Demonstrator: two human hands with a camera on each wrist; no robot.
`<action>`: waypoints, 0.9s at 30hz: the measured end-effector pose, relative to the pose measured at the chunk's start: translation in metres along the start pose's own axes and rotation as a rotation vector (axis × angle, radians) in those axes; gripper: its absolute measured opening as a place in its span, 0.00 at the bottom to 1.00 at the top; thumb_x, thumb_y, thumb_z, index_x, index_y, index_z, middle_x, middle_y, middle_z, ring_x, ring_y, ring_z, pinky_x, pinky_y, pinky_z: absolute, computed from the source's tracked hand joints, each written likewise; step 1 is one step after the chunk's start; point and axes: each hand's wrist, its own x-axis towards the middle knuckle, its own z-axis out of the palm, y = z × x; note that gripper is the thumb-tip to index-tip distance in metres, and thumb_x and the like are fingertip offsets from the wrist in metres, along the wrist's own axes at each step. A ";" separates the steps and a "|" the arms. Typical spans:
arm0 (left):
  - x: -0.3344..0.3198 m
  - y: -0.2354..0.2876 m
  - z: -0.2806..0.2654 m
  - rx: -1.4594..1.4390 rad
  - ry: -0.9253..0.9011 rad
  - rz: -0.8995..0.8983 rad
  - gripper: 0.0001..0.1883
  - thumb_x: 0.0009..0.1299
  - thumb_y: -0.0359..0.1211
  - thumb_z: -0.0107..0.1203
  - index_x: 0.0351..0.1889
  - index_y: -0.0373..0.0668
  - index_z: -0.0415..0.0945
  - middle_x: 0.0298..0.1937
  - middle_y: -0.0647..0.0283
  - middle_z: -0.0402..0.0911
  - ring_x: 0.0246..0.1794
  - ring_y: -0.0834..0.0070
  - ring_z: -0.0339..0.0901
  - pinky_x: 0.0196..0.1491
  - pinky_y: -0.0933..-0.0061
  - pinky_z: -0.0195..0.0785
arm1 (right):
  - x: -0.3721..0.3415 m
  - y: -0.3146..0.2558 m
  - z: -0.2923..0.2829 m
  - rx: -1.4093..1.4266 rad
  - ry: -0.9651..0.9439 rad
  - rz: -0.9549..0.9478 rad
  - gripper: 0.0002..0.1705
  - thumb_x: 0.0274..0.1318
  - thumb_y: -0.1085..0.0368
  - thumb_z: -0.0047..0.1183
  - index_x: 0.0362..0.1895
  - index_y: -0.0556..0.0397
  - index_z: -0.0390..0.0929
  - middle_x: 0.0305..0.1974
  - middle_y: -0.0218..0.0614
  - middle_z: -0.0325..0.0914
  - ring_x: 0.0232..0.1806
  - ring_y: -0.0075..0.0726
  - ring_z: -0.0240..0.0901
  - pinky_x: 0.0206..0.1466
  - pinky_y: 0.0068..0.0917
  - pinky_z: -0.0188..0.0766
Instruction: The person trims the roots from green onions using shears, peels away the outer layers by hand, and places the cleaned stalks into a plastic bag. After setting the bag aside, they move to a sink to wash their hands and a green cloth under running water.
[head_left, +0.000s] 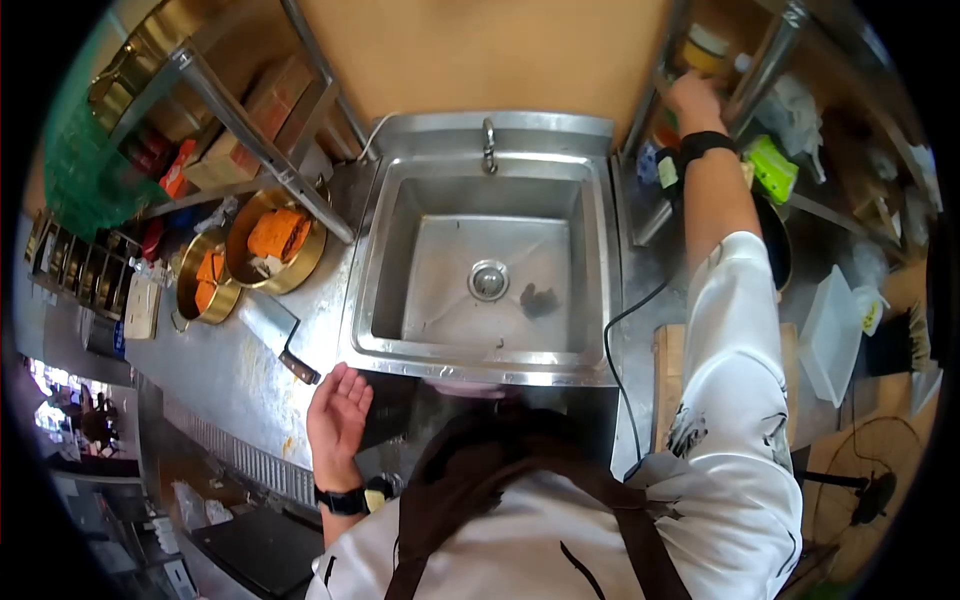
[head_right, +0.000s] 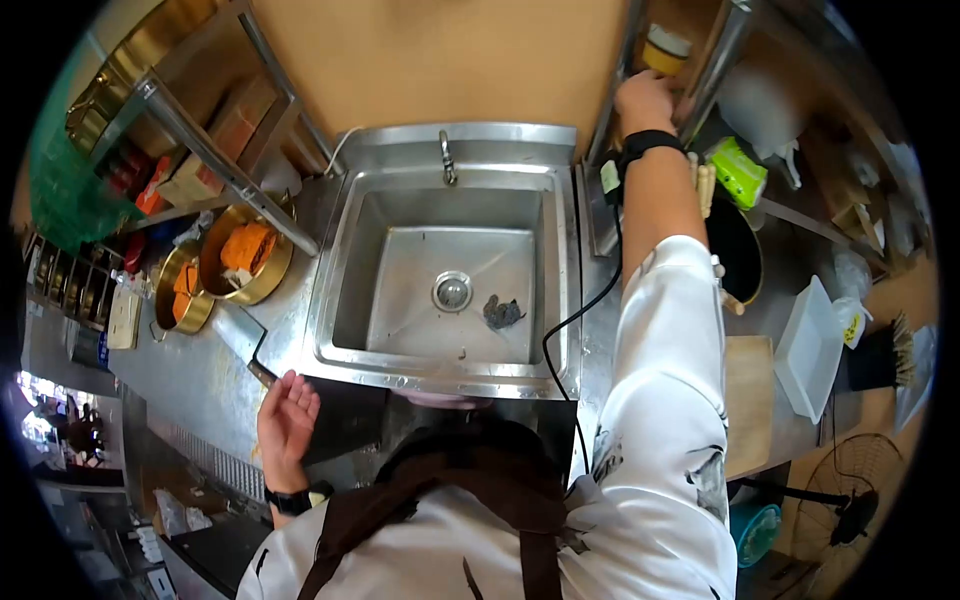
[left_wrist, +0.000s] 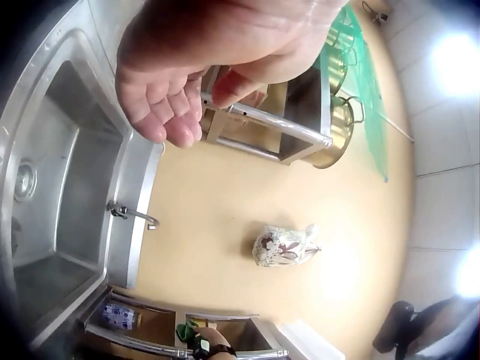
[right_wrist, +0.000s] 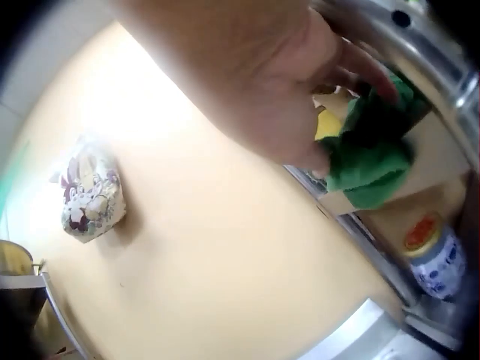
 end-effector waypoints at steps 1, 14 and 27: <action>0.010 -0.002 0.004 0.001 -0.013 -0.019 0.14 0.70 0.34 0.46 0.49 0.38 0.70 0.43 0.60 0.78 0.43 0.71 0.74 0.50 0.66 0.67 | 0.009 0.007 0.000 0.099 -0.162 -0.060 0.23 0.54 0.60 0.44 0.51 0.60 0.70 0.55 0.57 0.67 0.57 0.62 0.63 0.55 0.47 0.66; 0.173 -0.048 0.091 0.102 -0.221 -0.395 0.28 0.69 0.46 0.48 0.62 0.41 0.59 0.64 0.51 0.60 0.65 0.56 0.57 0.64 0.50 0.53 | -0.112 -0.055 -0.038 1.004 -0.155 -0.331 0.18 0.47 0.60 0.54 0.43 0.54 0.76 0.36 0.47 0.78 0.37 0.51 0.76 0.44 0.36 0.71; 0.315 -0.122 0.091 0.121 -0.216 -0.567 0.14 0.71 0.35 0.43 0.49 0.38 0.69 0.45 0.56 0.77 0.47 0.65 0.75 0.51 0.61 0.69 | -0.249 -0.204 0.101 1.082 -0.458 -0.253 0.35 0.53 0.61 0.53 0.62 0.65 0.57 0.62 0.58 0.57 0.65 0.57 0.53 0.67 0.39 0.50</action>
